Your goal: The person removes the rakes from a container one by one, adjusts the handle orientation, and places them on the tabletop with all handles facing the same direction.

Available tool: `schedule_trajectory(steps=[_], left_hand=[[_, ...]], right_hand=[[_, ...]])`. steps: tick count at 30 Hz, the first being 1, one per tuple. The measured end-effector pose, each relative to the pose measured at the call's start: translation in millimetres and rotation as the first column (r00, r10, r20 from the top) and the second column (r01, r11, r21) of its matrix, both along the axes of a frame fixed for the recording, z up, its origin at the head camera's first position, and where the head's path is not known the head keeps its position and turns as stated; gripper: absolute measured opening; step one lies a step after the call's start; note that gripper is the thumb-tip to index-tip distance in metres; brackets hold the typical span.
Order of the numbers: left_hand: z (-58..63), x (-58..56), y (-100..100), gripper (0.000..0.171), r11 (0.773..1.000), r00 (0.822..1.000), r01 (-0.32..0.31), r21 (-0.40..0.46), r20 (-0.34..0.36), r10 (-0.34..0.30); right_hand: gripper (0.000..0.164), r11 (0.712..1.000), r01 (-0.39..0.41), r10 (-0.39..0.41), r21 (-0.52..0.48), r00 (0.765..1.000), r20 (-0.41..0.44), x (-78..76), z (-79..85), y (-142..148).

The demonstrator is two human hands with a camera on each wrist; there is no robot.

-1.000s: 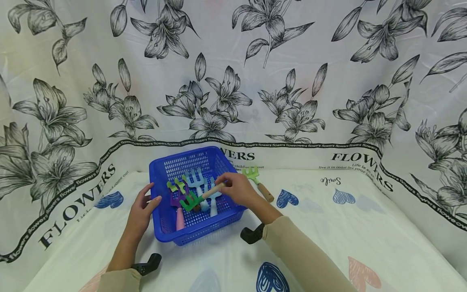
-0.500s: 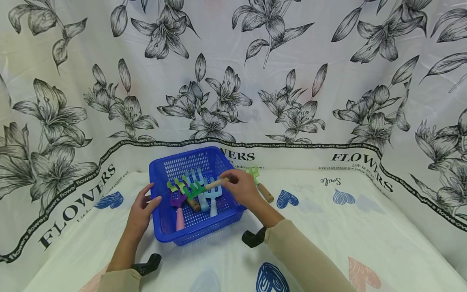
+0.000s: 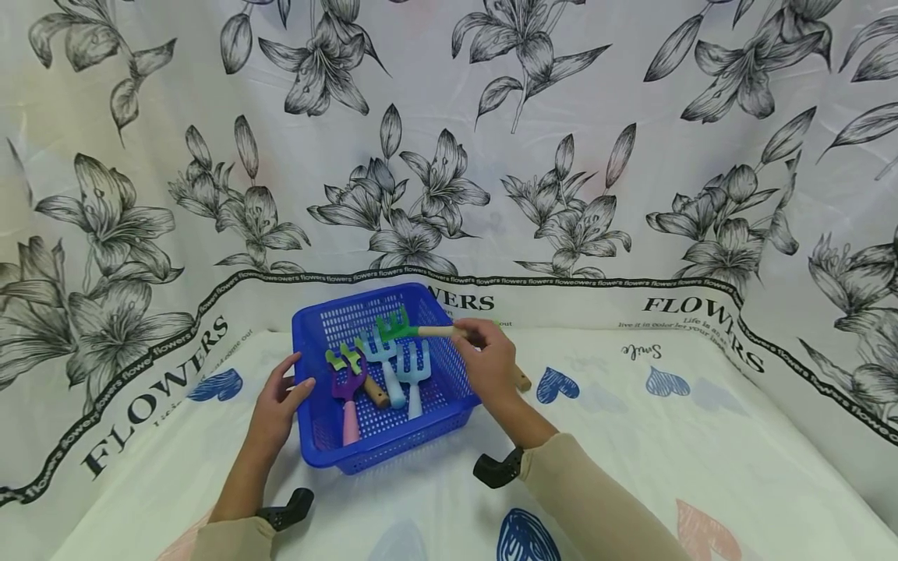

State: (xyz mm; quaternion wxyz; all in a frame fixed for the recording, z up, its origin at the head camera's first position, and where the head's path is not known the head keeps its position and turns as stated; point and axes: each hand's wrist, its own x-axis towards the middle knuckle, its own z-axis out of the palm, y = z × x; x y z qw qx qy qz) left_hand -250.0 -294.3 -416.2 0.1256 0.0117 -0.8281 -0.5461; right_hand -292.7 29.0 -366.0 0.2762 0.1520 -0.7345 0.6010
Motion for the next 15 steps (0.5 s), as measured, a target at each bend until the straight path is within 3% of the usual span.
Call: schedule_trajectory(steps=[15], left_hand=[[-1.3,0.1,-1.2,0.072,1.0,1.0,0.003,-0.007,0.0,-0.003]], right_hand=[[0.017,0.983,0.183,-0.184,-0.028,0.981,-0.057,-10.2,-8.1,47.4]])
